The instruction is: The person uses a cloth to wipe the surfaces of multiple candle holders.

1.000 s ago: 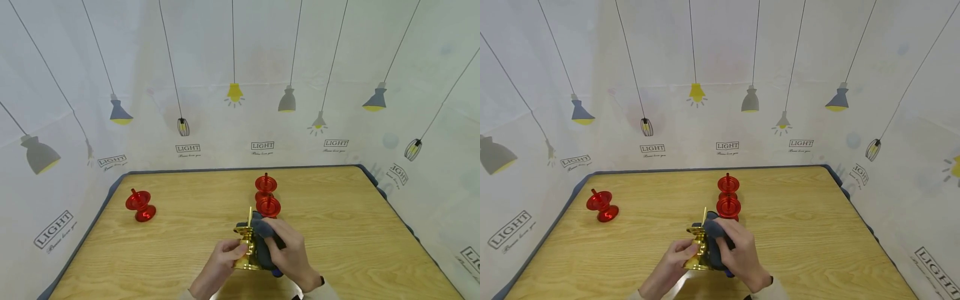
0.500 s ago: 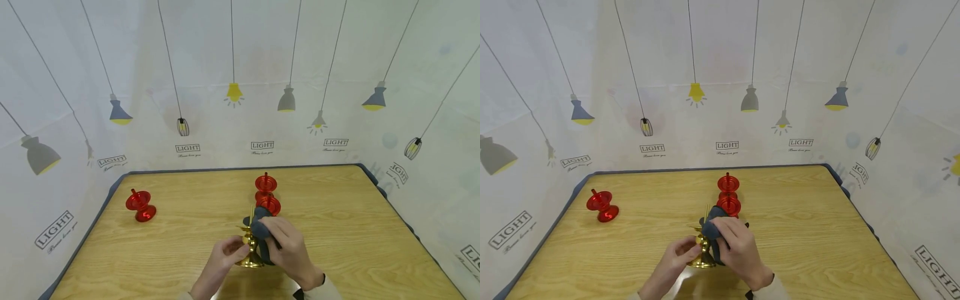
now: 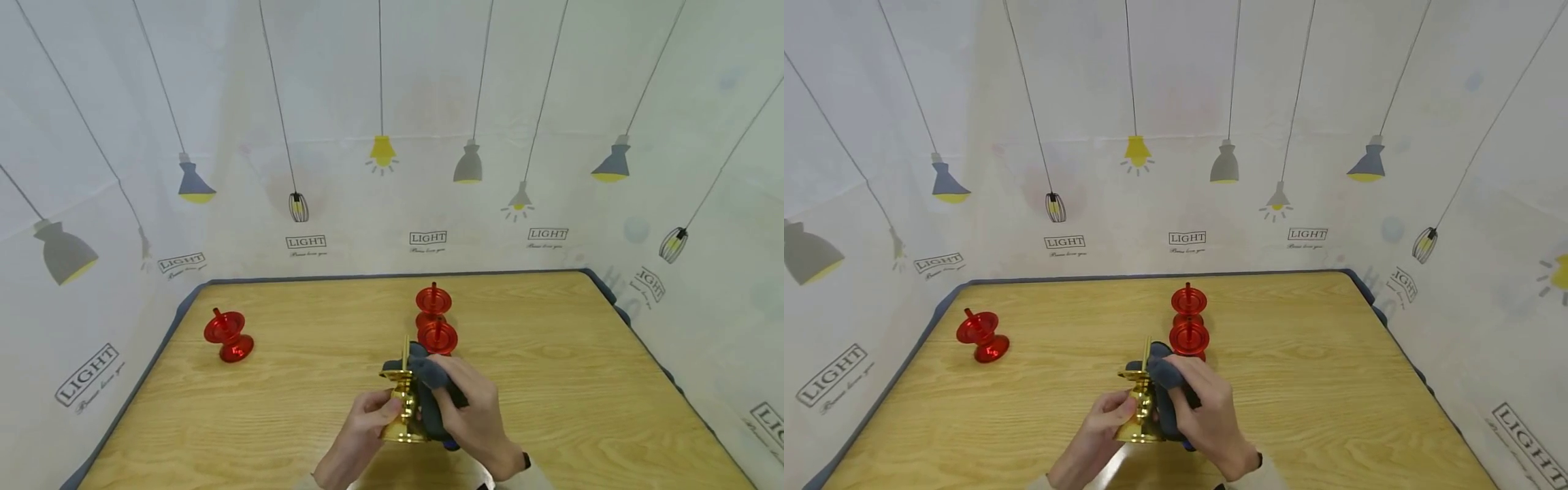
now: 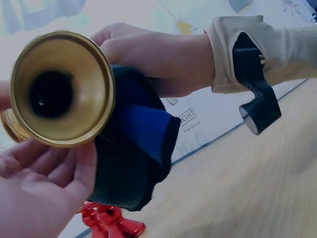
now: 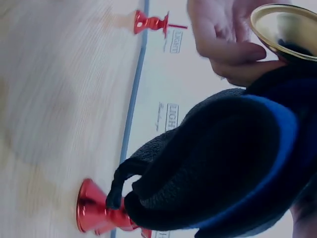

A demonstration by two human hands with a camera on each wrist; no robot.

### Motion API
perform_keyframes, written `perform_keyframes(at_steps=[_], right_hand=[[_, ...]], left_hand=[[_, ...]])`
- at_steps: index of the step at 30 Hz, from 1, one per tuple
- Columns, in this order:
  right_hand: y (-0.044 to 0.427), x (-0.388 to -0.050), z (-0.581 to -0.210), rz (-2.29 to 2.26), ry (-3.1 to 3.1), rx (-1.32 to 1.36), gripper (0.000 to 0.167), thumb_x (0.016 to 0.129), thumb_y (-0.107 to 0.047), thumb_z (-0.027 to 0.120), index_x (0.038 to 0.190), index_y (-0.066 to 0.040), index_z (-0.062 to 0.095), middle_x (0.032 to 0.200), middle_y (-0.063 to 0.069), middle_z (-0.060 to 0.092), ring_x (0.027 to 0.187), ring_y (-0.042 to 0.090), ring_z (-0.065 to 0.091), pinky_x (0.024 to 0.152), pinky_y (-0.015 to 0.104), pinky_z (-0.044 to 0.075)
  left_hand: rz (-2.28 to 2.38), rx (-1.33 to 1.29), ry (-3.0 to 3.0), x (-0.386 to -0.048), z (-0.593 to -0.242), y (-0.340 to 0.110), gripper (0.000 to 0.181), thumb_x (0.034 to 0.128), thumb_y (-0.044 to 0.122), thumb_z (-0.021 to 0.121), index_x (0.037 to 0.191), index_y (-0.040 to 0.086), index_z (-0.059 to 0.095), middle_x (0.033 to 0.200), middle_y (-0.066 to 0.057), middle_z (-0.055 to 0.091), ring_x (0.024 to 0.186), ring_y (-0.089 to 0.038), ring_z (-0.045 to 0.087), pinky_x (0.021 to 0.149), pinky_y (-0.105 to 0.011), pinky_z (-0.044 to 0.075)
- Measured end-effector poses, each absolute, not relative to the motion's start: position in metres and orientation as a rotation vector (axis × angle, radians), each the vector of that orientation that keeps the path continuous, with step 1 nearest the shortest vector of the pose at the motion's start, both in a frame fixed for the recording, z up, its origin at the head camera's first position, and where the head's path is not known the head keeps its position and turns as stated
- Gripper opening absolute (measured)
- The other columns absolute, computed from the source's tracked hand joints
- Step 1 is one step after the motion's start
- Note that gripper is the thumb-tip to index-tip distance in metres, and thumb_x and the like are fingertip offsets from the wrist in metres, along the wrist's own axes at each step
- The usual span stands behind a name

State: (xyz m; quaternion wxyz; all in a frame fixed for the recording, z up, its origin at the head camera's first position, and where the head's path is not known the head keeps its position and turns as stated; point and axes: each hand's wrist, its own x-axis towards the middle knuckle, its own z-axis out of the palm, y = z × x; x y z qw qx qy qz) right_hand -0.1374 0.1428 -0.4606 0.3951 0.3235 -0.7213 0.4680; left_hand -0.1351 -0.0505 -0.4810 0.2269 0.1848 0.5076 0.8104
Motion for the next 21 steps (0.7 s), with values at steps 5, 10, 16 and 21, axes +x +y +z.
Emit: perform_keyframes(at_steps=[5, 10, 16, 21], right_hand=[[0.139, -0.134, -0.462, 1.301, -1.866, 0.753, 0.042, 0.08, 0.017, 0.074, 0.118, 0.001, 0.07, 0.108, 0.017, 0.074, 0.102, 0.016, 0.072, 0.094, 0.019, 0.053], [0.143, -0.136, -0.462, 1.113, -1.853, 0.771, 0.019, 0.095, -0.002, 0.068, 0.114, 0.002, 0.071, 0.103, 0.015, 0.074, 0.095, 0.023, 0.072, 0.095, 0.019, 0.052], [0.14, -0.14, -0.457, 0.684, -1.79, 0.864, 0.024, 0.105, -0.014, 0.055, 0.108, 0.002, 0.073, 0.099, 0.013, 0.073, 0.088, 0.027, 0.071, 0.084, 0.033, 0.057], [0.135, -0.138, -0.457, 0.666, -1.777, 0.878, 0.023, 0.104, -0.013, 0.056, 0.108, 0.003, 0.073, 0.1, 0.014, 0.074, 0.089, 0.027, 0.071, 0.084, 0.035, 0.057]], left_hand=[[2.213, 0.652, 1.208, -0.136, -0.484, -0.052, 0.032, 0.1078, 0.023, 0.044, 0.105, 0.017, 0.075, 0.097, 0.007, 0.075, 0.09, -0.004, 0.07, 0.084, -0.023, 0.056], [2.158, 0.592, 1.505, -0.135, -0.482, -0.053, 0.025, 0.1071, 0.019, 0.047, 0.098, 0.01, 0.069, 0.085, 0.012, 0.064, 0.079, 0.0, 0.059, 0.076, -0.019, 0.049], [2.077, 0.337, 2.044, -0.128, -0.475, -0.042, 0.031, 0.0941, 0.021, 0.074, 0.111, -0.004, 0.069, 0.095, -0.007, 0.074, 0.086, -0.008, 0.069, 0.079, -0.023, 0.056], [2.075, 0.248, 2.142, -0.128, -0.474, -0.04, 0.028, 0.0891, 0.02, 0.079, 0.105, -0.001, 0.072, 0.086, -0.006, 0.075, 0.078, -0.007, 0.069, 0.074, -0.023, 0.054]])
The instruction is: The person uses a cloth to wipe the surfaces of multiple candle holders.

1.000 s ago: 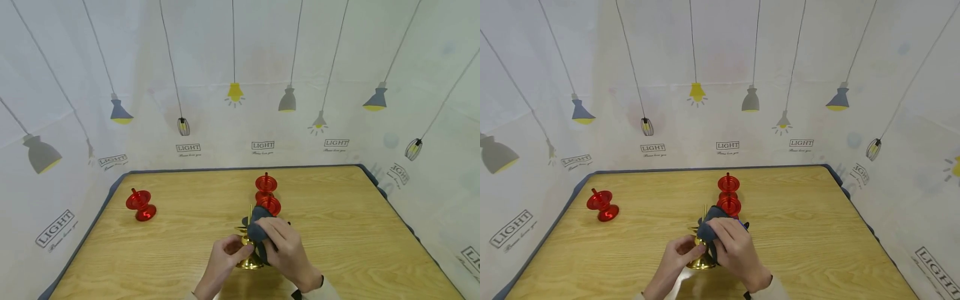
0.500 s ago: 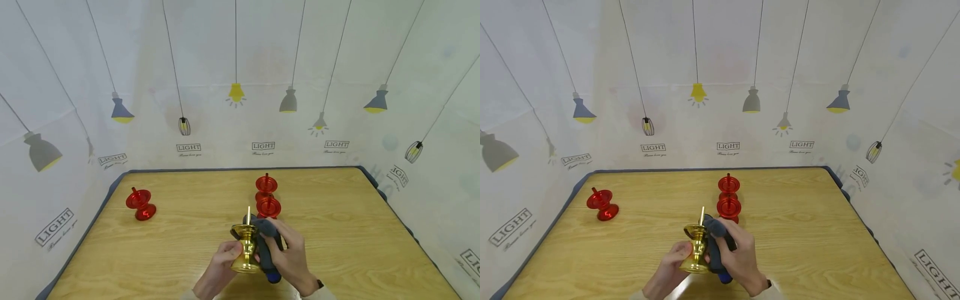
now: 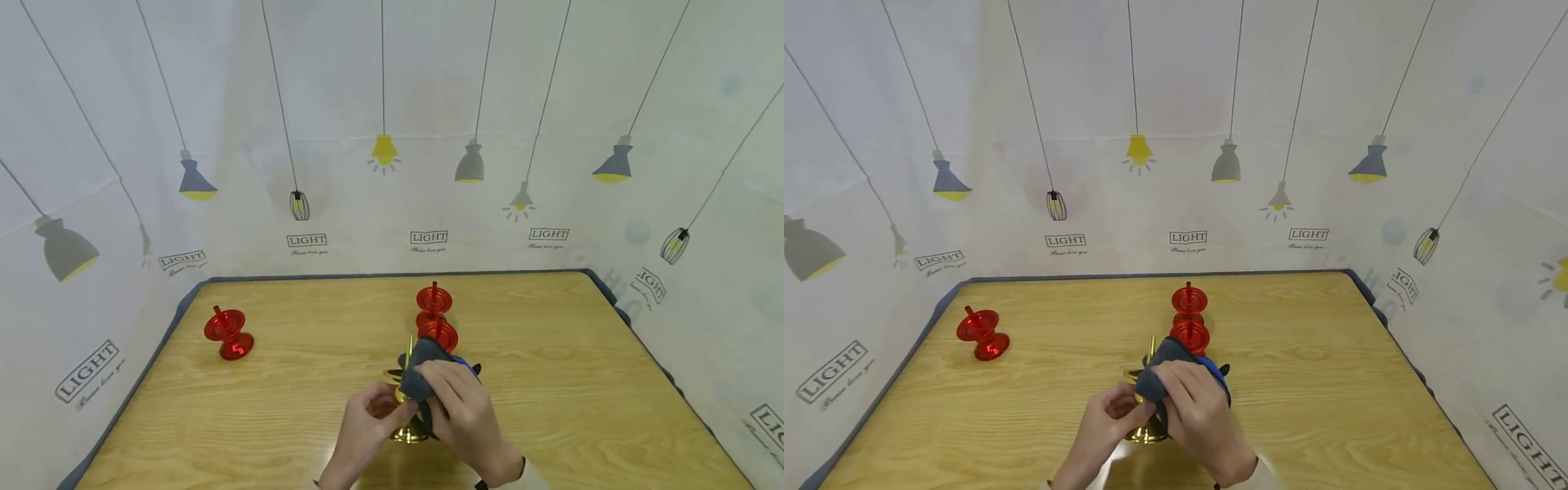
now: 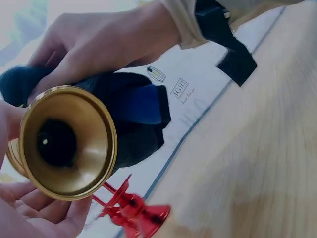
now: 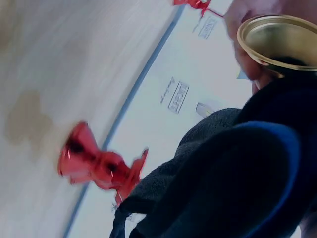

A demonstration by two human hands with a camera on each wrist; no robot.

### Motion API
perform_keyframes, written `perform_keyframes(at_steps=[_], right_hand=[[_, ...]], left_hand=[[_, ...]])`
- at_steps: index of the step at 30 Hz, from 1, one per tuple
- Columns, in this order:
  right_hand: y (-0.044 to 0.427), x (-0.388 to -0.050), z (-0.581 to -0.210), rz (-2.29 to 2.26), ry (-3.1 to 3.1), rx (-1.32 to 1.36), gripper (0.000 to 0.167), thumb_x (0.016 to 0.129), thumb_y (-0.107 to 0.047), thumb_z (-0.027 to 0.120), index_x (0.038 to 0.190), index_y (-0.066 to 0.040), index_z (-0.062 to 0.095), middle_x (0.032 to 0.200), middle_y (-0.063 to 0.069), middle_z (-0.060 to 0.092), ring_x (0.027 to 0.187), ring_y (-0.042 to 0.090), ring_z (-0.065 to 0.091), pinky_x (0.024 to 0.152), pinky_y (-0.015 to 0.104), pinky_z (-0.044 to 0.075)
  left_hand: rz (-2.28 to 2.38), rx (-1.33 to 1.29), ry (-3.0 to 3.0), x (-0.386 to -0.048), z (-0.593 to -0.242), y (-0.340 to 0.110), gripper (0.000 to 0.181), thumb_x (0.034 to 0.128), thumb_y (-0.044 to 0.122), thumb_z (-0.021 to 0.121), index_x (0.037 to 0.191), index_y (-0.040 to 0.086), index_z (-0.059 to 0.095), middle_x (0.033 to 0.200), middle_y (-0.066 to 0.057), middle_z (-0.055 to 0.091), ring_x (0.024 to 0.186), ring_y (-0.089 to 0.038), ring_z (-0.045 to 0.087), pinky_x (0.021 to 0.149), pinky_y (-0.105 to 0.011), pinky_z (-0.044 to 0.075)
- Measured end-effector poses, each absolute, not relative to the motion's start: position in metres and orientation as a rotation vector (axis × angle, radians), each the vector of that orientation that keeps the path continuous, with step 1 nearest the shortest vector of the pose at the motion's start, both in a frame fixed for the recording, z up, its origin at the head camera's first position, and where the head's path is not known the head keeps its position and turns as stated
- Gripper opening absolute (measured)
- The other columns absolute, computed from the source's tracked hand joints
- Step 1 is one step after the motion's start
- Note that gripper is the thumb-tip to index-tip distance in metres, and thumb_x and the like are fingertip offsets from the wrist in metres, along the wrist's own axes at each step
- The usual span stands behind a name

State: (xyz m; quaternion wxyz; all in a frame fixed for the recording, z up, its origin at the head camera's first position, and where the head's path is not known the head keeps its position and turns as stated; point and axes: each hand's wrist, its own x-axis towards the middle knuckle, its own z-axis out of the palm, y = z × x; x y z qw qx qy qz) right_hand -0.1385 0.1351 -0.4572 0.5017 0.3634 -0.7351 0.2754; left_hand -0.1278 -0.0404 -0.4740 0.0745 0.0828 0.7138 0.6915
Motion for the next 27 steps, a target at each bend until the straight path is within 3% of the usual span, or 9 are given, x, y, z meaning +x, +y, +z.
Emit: perform_keyframes(at_steps=[5, 8, 10, 13, 16, 20, 23, 27], right_hand=[[0.136, -0.139, -0.464, 0.906, -1.811, 0.867, 0.024, 0.104, -0.016, 0.058, 0.113, 0.002, 0.071, 0.103, 0.015, 0.073, 0.093, 0.027, 0.07, 0.096, 0.025, 0.053], [0.138, -0.138, -0.468, 1.103, -1.824, 0.849, 0.019, 0.098, -0.009, 0.066, 0.115, 0.001, 0.07, 0.103, 0.015, 0.073, 0.093, 0.024, 0.071, 0.095, 0.02, 0.052], [0.139, -0.137, -0.469, 1.201, -1.835, 0.827, 0.025, 0.091, 0.002, 0.072, 0.116, 0.0, 0.07, 0.103, 0.015, 0.074, 0.094, 0.022, 0.071, 0.093, 0.019, 0.053], [0.139, -0.134, -0.471, 1.273, -1.864, 0.787, 0.04, 0.079, 0.015, 0.076, 0.116, 0.0, 0.071, 0.104, 0.015, 0.074, 0.097, 0.019, 0.073, 0.092, 0.019, 0.054], [0.139, -0.133, -0.471, 1.269, -1.875, 0.772, 0.039, 0.08, 0.015, 0.075, 0.116, 0.001, 0.071, 0.105, 0.016, 0.075, 0.098, 0.019, 0.073, 0.093, 0.018, 0.053], [0.14, -0.135, -0.468, 1.09, -1.859, 0.799, 0.019, 0.098, -0.005, 0.066, 0.115, 0.003, 0.071, 0.104, 0.015, 0.074, 0.095, 0.025, 0.072, 0.097, 0.019, 0.051], [0.14, -0.136, -0.46, 0.881, -1.852, 0.816, 0.025, 0.105, -0.016, 0.055, 0.113, 0.002, 0.071, 0.103, 0.014, 0.073, 0.092, 0.027, 0.07, 0.095, 0.024, 0.053], [0.136, -0.136, -0.453, 0.71, -1.842, 0.852, 0.025, 0.106, -0.014, 0.054, 0.111, 0.001, 0.073, 0.102, 0.012, 0.072, 0.092, 0.026, 0.07, 0.085, 0.034, 0.056]], left_hand=[[2.122, 0.301, 1.848, -0.132, -0.476, -0.05, 0.016, 0.0968, 0.02, 0.069, 0.092, 0.006, 0.067, 0.071, 0.011, 0.062, 0.064, -0.002, 0.052, 0.06, -0.019, 0.042], [2.13, 0.389, 1.614, -0.133, -0.478, -0.056, 0.02, 0.1025, 0.023, 0.059, 0.085, 0.015, 0.064, 0.068, 0.015, 0.052, 0.061, 0.0, 0.044, 0.062, -0.018, 0.038], [2.124, 0.475, 1.459, -0.133, -0.481, -0.059, 0.024, 0.1061, 0.025, 0.052, 0.09, 0.018, 0.068, 0.073, 0.015, 0.061, 0.068, 0.001, 0.054, 0.069, -0.019, 0.046], [2.107, 0.612, 1.282, -0.134, -0.486, -0.062, 0.032, 0.1095, 0.026, 0.042, 0.108, 0.017, 0.073, 0.092, 0.01, 0.076, 0.09, -0.003, 0.068, 0.087, -0.024, 0.053], [2.096, 0.673, 1.208, -0.135, -0.487, -0.063, 0.036, 0.1111, 0.025, 0.036, 0.119, 0.014, 0.07, 0.106, 0.005, 0.077, 0.103, -0.008, 0.07, 0.095, -0.027, 0.054], [2.122, 0.488, 1.454, -0.132, -0.482, -0.06, 0.025, 0.1077, 0.022, 0.049, 0.114, 0.006, 0.068, 0.095, 0.007, 0.072, 0.089, -0.005, 0.066, 0.083, -0.023, 0.053], [2.122, 0.278, 1.75, -0.13, -0.477, -0.054, 0.026, 0.101, 0.022, 0.064, 0.111, -0.002, 0.066, 0.092, 0.006, 0.07, 0.084, -0.005, 0.063, 0.076, -0.022, 0.052], [2.074, 0.206, 2.029, -0.128, -0.472, -0.048, 0.032, 0.0924, 0.021, 0.076, 0.109, -0.005, 0.068, 0.089, -0.006, 0.074, 0.079, -0.01, 0.069, 0.071, -0.023, 0.055]])
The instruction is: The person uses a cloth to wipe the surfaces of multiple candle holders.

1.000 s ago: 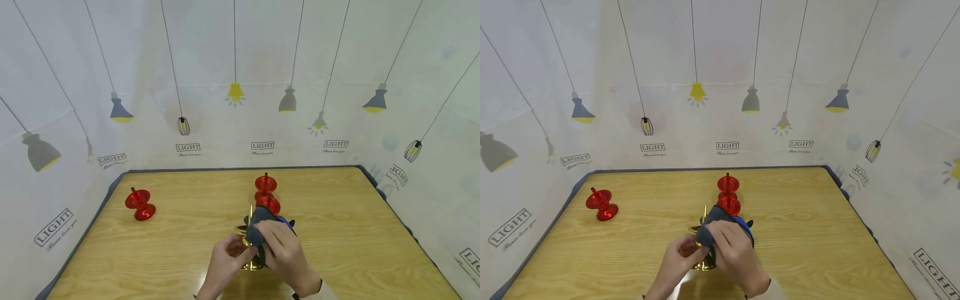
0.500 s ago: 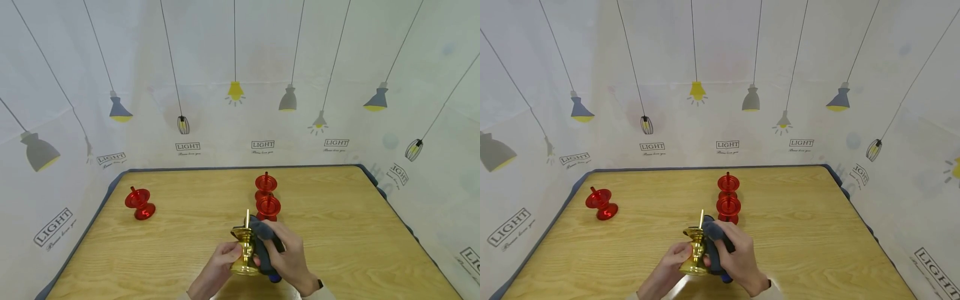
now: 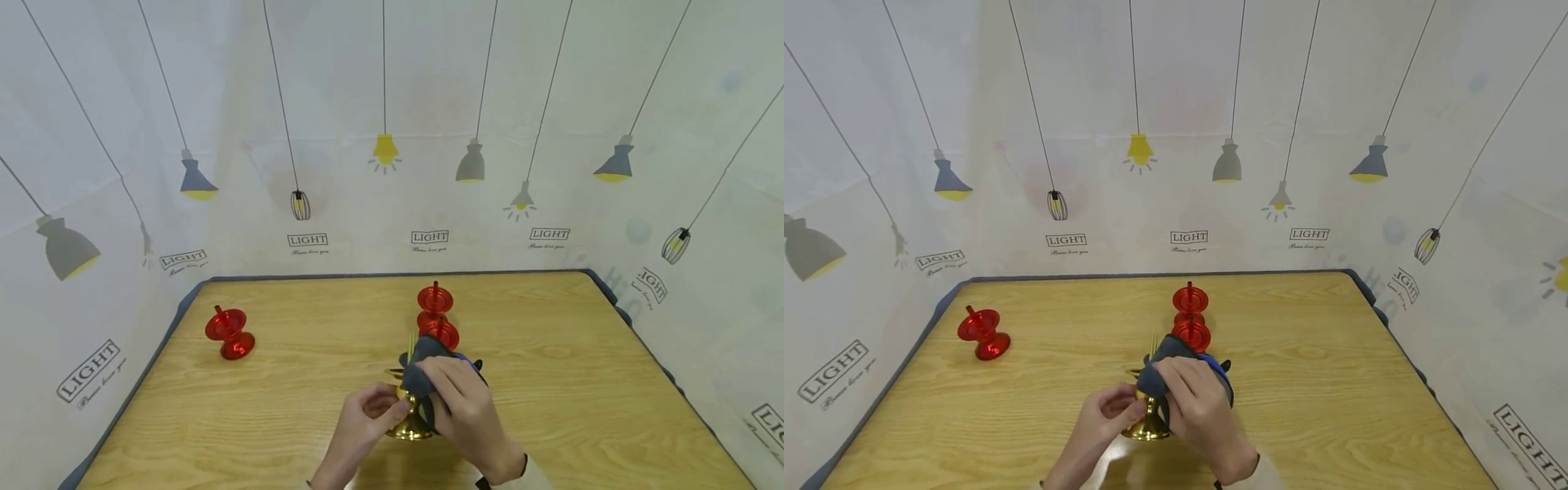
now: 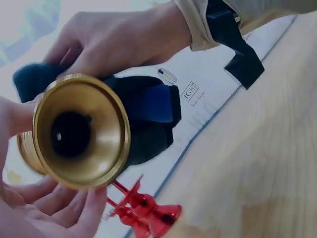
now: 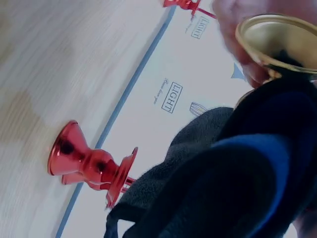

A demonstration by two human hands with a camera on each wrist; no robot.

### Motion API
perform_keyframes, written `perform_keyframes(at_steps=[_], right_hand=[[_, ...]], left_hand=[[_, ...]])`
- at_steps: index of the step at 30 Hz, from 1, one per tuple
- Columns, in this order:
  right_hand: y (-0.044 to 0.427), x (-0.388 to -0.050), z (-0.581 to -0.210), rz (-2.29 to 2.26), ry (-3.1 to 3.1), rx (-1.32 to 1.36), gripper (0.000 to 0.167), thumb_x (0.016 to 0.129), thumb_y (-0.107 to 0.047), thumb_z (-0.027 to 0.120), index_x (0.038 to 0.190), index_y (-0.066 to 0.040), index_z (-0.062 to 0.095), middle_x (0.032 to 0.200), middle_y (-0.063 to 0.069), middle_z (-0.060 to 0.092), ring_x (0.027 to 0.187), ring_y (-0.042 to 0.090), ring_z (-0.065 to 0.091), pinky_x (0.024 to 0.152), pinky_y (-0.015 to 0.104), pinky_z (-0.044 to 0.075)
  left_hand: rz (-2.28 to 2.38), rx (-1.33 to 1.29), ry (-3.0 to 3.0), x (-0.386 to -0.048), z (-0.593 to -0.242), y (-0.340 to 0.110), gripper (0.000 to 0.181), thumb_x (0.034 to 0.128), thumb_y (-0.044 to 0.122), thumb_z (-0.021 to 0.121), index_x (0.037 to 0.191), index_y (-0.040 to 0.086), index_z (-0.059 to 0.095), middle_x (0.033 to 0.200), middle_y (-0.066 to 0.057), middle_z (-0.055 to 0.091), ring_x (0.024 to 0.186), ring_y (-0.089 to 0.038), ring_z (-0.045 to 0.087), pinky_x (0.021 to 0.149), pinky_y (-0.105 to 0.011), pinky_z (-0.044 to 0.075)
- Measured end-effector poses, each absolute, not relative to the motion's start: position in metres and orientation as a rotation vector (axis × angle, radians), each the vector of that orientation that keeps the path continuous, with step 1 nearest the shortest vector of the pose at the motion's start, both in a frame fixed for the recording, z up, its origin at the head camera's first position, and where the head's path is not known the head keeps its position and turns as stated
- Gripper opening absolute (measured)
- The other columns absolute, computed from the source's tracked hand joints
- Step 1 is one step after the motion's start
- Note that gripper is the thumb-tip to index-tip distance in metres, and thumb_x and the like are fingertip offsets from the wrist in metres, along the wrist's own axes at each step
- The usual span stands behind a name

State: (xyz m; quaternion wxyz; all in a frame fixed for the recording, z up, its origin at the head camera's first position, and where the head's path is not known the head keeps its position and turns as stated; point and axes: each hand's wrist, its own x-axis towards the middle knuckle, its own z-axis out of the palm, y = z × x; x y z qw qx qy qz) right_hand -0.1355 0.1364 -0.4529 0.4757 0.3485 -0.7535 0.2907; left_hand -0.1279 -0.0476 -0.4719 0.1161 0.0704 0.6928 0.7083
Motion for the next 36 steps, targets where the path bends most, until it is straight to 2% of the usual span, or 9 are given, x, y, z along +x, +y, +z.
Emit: perform_keyframes(at_steps=[4, 8, 12, 17, 20, 24, 27, 31, 36], right_hand=[[0.133, -0.136, -0.455, 0.711, -1.858, 0.888, 0.026, 0.106, -0.017, 0.053, 0.113, 0.001, 0.072, 0.104, 0.011, 0.072, 0.094, 0.025, 0.069, 0.084, 0.035, 0.056], [0.134, -0.138, -0.462, 0.853, -1.904, 0.896, 0.024, 0.104, -0.016, 0.057, 0.116, -0.001, 0.07, 0.107, 0.012, 0.072, 0.096, 0.026, 0.07, 0.093, 0.028, 0.055], [0.135, -0.14, -0.471, 1.084, -1.94, 0.832, 0.026, 0.091, 0.001, 0.071, 0.117, 0.0, 0.07, 0.107, 0.014, 0.073, 0.097, 0.026, 0.071, 0.099, 0.018, 0.05], [0.133, -0.14, -0.479, 1.23, -1.949, 0.736, 0.04, 0.079, 0.014, 0.076, 0.116, 0.0, 0.072, 0.106, 0.014, 0.075, 0.097, 0.023, 0.073, 0.096, 0.015, 0.05], [0.133, -0.142, -0.478, 1.165, -1.954, 0.762, 0.037, 0.082, 0.012, 0.074, 0.116, 0.0, 0.071, 0.106, 0.015, 0.075, 0.097, 0.025, 0.073, 0.097, 0.016, 0.05], [0.136, -0.144, -0.473, 0.966, -1.944, 0.834, 0.02, 0.099, -0.007, 0.063, 0.117, 0.0, 0.07, 0.106, 0.013, 0.073, 0.096, 0.027, 0.07, 0.099, 0.019, 0.05], [0.136, -0.144, -0.469, 0.815, -1.935, 0.871, 0.028, 0.107, -0.02, 0.05, 0.116, -0.001, 0.07, 0.106, 0.01, 0.072, 0.095, 0.025, 0.069, 0.093, 0.026, 0.054], [0.134, -0.142, -0.465, 0.728, -1.94, 0.902, 0.029, 0.107, -0.021, 0.051, 0.115, -0.003, 0.071, 0.107, 0.008, 0.072, 0.096, 0.023, 0.069, 0.088, 0.033, 0.056], [0.134, -0.141, -0.465, 0.875, -1.918, 0.91, 0.028, 0.106, -0.022, 0.054, 0.117, -0.002, 0.07, 0.109, 0.01, 0.072, 0.098, 0.024, 0.07, 0.098, 0.023, 0.051]], left_hand=[[2.034, 0.229, 2.122, -0.129, -0.472, -0.047, 0.028, 0.0877, 0.021, 0.08, 0.101, -0.002, 0.071, 0.079, -0.003, 0.071, 0.068, -0.007, 0.064, 0.063, -0.022, 0.051], [2.069, 0.197, 1.944, -0.135, -0.479, -0.054, 0.024, 0.0925, 0.024, 0.075, 0.095, 0.001, 0.07, 0.072, 0.007, 0.065, 0.064, -0.004, 0.056, 0.06, -0.021, 0.045], [2.117, 0.233, 1.524, -0.141, -0.489, -0.063, 0.017, 0.1016, 0.025, 0.061, 0.097, 0.012, 0.069, 0.076, 0.012, 0.065, 0.07, -0.002, 0.06, 0.068, -0.02, 0.051], [2.104, 0.362, 1.172, -0.143, -0.496, -0.069, 0.028, 0.1089, 0.027, 0.045, 0.116, 0.015, 0.069, 0.097, 0.008, 0.074, 0.091, -0.005, 0.07, 0.087, -0.025, 0.056], [2.107, 0.332, 1.239, -0.142, -0.495, -0.069, 0.028, 0.1089, 0.027, 0.046, 0.119, 0.012, 0.067, 0.098, 0.007, 0.073, 0.092, -0.005, 0.068, 0.087, -0.025, 0.054], [2.088, 0.196, 1.63, -0.14, -0.49, -0.064, 0.028, 0.1034, 0.027, 0.059, 0.115, 0.002, 0.067, 0.095, 0.007, 0.069, 0.088, -0.006, 0.062, 0.08, -0.025, 0.051], [2.01, 0.135, 1.893, -0.138, -0.486, -0.06, 0.035, 0.0974, 0.029, 0.069, 0.112, -0.002, 0.067, 0.094, 0.002, 0.071, 0.086, -0.009, 0.065, 0.075, -0.026, 0.052], [1.973, 0.148, 2.006, -0.137, -0.482, -0.056, 0.034, 0.0924, 0.03, 0.076, 0.102, -0.002, 0.069, 0.085, 0.0, 0.074, 0.077, -0.01, 0.067, 0.068, -0.027, 0.053], [2.031, 0.189, 1.897, -0.138, -0.483, -0.061, 0.026, 0.0946, 0.028, 0.073, 0.098, 0.002, 0.069, 0.079, 0.007, 0.07, 0.075, -0.006, 0.064, 0.067, -0.024, 0.05]])
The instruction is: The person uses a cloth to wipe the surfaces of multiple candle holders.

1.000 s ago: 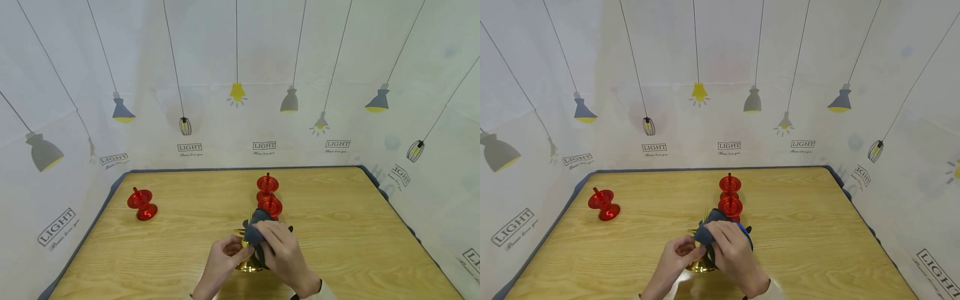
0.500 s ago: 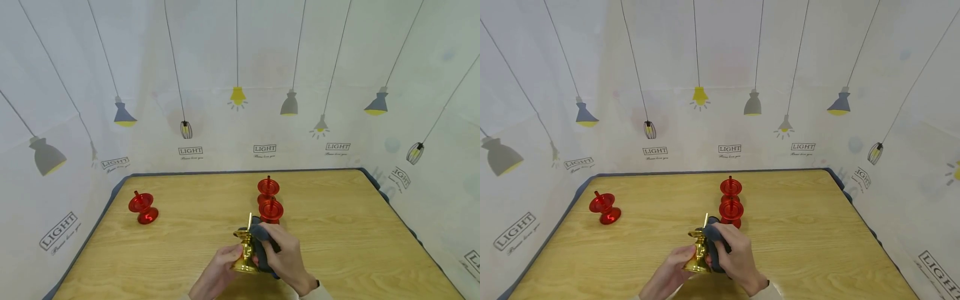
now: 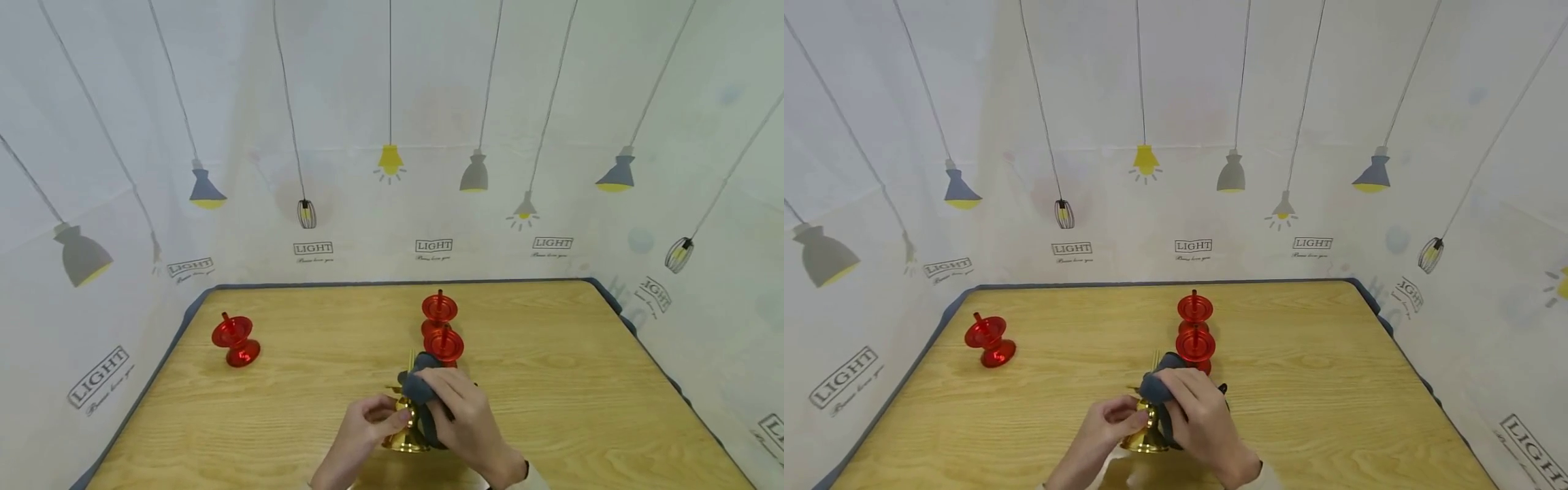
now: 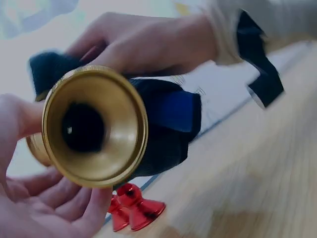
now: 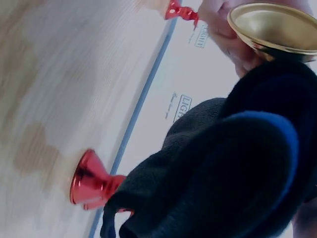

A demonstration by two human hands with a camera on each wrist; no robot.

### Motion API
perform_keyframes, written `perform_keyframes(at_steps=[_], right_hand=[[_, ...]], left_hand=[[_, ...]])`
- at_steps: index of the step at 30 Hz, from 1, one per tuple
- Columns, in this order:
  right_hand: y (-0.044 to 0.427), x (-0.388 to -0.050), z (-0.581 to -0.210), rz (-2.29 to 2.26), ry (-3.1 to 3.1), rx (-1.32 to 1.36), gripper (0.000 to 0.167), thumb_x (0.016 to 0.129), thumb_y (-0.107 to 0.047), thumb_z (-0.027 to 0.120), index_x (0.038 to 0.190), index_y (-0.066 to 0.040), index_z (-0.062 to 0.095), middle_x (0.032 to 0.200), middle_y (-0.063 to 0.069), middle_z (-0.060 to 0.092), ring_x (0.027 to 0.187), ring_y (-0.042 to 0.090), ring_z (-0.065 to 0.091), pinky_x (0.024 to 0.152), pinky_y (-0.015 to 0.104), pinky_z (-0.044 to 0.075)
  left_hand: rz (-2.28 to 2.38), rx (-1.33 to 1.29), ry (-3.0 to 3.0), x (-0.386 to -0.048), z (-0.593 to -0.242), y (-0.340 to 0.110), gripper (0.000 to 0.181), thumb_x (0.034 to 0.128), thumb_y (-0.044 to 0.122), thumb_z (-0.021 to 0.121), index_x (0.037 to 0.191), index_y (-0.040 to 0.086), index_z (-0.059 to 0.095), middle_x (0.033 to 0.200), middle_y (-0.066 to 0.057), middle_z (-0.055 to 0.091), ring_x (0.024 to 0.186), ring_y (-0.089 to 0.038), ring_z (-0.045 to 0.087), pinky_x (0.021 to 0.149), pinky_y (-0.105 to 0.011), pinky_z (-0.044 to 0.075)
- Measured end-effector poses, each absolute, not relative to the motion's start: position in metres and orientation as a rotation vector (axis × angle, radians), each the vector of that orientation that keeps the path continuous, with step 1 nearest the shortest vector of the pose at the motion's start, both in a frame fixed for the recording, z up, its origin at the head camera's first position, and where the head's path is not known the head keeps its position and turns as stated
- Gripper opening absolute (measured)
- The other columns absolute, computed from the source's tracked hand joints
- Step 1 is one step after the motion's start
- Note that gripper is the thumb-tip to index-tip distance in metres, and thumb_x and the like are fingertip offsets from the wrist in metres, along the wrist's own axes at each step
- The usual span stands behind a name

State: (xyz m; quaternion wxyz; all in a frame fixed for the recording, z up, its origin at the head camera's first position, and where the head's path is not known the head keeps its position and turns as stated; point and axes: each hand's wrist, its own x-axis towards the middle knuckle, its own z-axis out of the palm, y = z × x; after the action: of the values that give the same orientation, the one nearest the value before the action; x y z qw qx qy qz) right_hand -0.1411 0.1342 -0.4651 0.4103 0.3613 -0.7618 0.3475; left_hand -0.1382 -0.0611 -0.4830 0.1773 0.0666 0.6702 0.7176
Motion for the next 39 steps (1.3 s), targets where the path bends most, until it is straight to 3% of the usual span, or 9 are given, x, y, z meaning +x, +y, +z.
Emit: perform_keyframes(at_steps=[5, 8, 10, 15, 21, 27, 34, 39], right_hand=[[0.141, -0.139, -0.47, 1.062, -1.917, 0.863, 0.025, 0.097, -0.012, 0.069, 0.12, -0.002, 0.07, 0.11, 0.013, 0.073, 0.101, 0.023, 0.071, 0.101, 0.017, 0.049], [0.146, -0.138, -0.471, 1.153, -1.963, 0.732, 0.037, 0.084, 0.003, 0.079, 0.121, -0.002, 0.071, 0.11, 0.013, 0.075, 0.103, 0.017, 0.072, 0.097, 0.015, 0.05], [0.148, -0.136, -0.469, 1.228, -1.992, 0.618, 0.047, 0.078, 0.01, 0.081, 0.122, -0.003, 0.071, 0.111, 0.013, 0.076, 0.103, 0.012, 0.072, 0.092, 0.014, 0.052], [0.143, -0.126, -0.463, 1.477, -1.978, 0.434, 0.047, 0.078, 0.009, 0.081, 0.12, -0.006, 0.066, 0.106, 0.009, 0.075, 0.095, 0.005, 0.071, 0.081, 0.017, 0.057], [0.127, -0.12, -0.468, 1.447, -1.759, 0.613, 0.049, 0.07, 0.019, 0.082, 0.113, 0.007, 0.062, 0.105, 0.018, 0.068, 0.098, 0.01, 0.071, 0.082, 0.02, 0.058], [0.125, -0.121, -0.478, 1.321, -1.706, 0.699, 0.028, 0.084, 0.0, 0.08, 0.109, 0.005, 0.068, 0.105, 0.02, 0.073, 0.106, 0.012, 0.071, 0.089, 0.019, 0.056], [0.122, -0.112, -0.471, 1.348, -1.86, 0.561, 0.045, 0.075, 0.015, 0.08, 0.115, -0.003, 0.071, 0.104, 0.018, 0.076, 0.101, 0.008, 0.072, 0.084, 0.017, 0.056], [0.124, -0.11, -0.472, 1.613, -1.904, 0.469, 0.033, 0.081, 0.012, 0.077, 0.111, -0.002, 0.073, 0.103, 0.01, 0.077, 0.092, 0.007, 0.073, 0.072, 0.022, 0.059]], left_hand=[[2.13, 0.333, 1.572, -0.137, -0.486, -0.072, 0.018, 0.1028, 0.022, 0.061, 0.111, 0.007, 0.069, 0.089, 0.009, 0.067, 0.079, -0.003, 0.059, 0.071, -0.02, 0.049], [2.202, 0.398, 1.543, -0.135, -0.483, -0.075, 0.017, 0.104, 0.019, 0.058, 0.112, 0.007, 0.067, 0.093, 0.008, 0.067, 0.082, -0.003, 0.059, 0.071, -0.018, 0.049], [2.258, 0.375, 1.676, -0.135, -0.477, -0.074, 0.016, 0.1019, 0.017, 0.062, 0.108, 0.004, 0.068, 0.09, 0.007, 0.067, 0.079, -0.004, 0.059, 0.068, -0.018, 0.048], [2.318, 0.189, 2.105, -0.134, -0.464, -0.066, 0.017, 0.0936, 0.013, 0.072, 0.103, -0.001, 0.073, 0.09, -0.004, 0.072, 0.078, -0.01, 0.065, 0.067, -0.022, 0.052], [2.296, 0.155, 2.194, -0.129, -0.457, -0.052, 0.018, 0.0885, 0.014, 0.079, 0.101, 0.003, 0.076, 0.092, -0.011, 0.075, 0.078, -0.012, 0.071, 0.064, -0.025, 0.056], [2.336, 0.145, 2.253, -0.123, -0.453, -0.044, 0.025, 0.0817, 0.011, 0.085, 0.103, 0.004, 0.076, 0.093, -0.012, 0.077, 0.079, -0.012, 0.072, 0.072, -0.026, 0.058], [2.323, 0.334, 2.267, -0.124, -0.454, -0.048, 0.021, 0.084, 0.007, 0.082, 0.104, 0.005, 0.075, 0.096, -0.012, 0.076, 0.083, -0.012, 0.072, 0.078, -0.027, 0.058], [2.278, 0.417, 2.161, -0.126, -0.46, -0.054, 0.02, 0.0901, 0.007, 0.076, 0.109, 0.001, 0.073, 0.102, -0.014, 0.075, 0.09, -0.013, 0.071, 0.079, -0.026, 0.057]])
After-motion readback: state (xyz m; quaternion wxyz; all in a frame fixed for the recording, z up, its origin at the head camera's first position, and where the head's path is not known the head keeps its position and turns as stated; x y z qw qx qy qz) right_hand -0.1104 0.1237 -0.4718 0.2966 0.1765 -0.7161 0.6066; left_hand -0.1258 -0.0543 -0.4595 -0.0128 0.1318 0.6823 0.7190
